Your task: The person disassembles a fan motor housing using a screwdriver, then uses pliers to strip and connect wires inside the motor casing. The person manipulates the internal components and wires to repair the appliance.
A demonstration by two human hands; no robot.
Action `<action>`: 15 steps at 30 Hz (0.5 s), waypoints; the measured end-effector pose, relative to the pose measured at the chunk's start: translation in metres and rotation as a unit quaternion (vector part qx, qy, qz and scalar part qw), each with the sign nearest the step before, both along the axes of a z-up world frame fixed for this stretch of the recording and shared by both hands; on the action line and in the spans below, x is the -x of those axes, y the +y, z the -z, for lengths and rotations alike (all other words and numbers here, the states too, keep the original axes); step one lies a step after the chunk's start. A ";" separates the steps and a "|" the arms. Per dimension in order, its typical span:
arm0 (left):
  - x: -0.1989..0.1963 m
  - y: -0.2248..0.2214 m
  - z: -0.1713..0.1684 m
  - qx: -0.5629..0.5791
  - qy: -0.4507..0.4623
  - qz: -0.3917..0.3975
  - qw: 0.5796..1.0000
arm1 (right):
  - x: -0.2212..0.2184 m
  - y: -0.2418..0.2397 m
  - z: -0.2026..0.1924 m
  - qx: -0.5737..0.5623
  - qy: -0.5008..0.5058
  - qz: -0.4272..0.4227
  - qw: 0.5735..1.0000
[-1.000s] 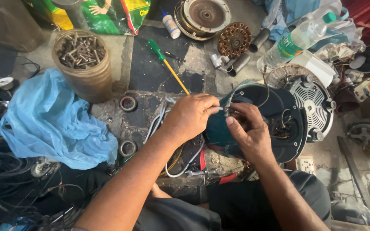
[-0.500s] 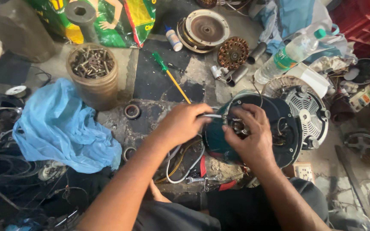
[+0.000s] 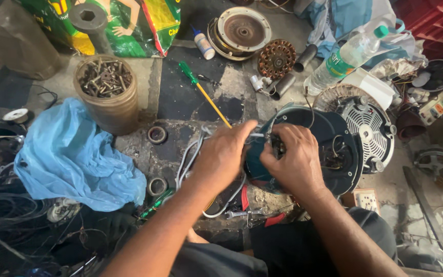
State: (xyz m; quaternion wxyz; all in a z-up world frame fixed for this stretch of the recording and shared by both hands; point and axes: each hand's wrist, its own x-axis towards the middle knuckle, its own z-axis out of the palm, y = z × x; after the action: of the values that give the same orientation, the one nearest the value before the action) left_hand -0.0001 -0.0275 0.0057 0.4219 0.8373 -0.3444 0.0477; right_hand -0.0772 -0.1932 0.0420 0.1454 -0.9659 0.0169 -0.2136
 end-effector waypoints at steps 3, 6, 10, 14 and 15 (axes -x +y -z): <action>0.011 -0.015 0.014 0.163 0.149 -0.045 0.974 | -0.001 0.000 0.001 -0.009 -0.010 -0.009 1.000; 0.006 -0.017 0.023 0.219 0.030 -0.010 0.975 | -0.001 -0.005 0.002 -0.020 -0.013 -0.025 0.999; 0.001 -0.013 0.020 0.143 0.008 0.019 0.989 | 0.002 -0.008 0.008 -0.021 -0.008 -0.029 0.999; -0.003 -0.015 0.014 0.122 -0.027 0.025 0.992 | -0.001 -0.010 0.012 -0.013 -0.007 -0.024 1.000; -0.003 -0.015 0.013 0.122 -0.015 0.027 0.992 | -0.001 -0.011 0.013 -0.017 -0.008 -0.027 0.999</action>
State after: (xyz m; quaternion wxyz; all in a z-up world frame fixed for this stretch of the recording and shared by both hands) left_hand 0.0026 -0.0426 -0.0073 0.5166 0.7693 -0.3648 0.0903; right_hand -0.0760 -0.2039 0.0286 0.1675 -0.9616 -0.0073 -0.2171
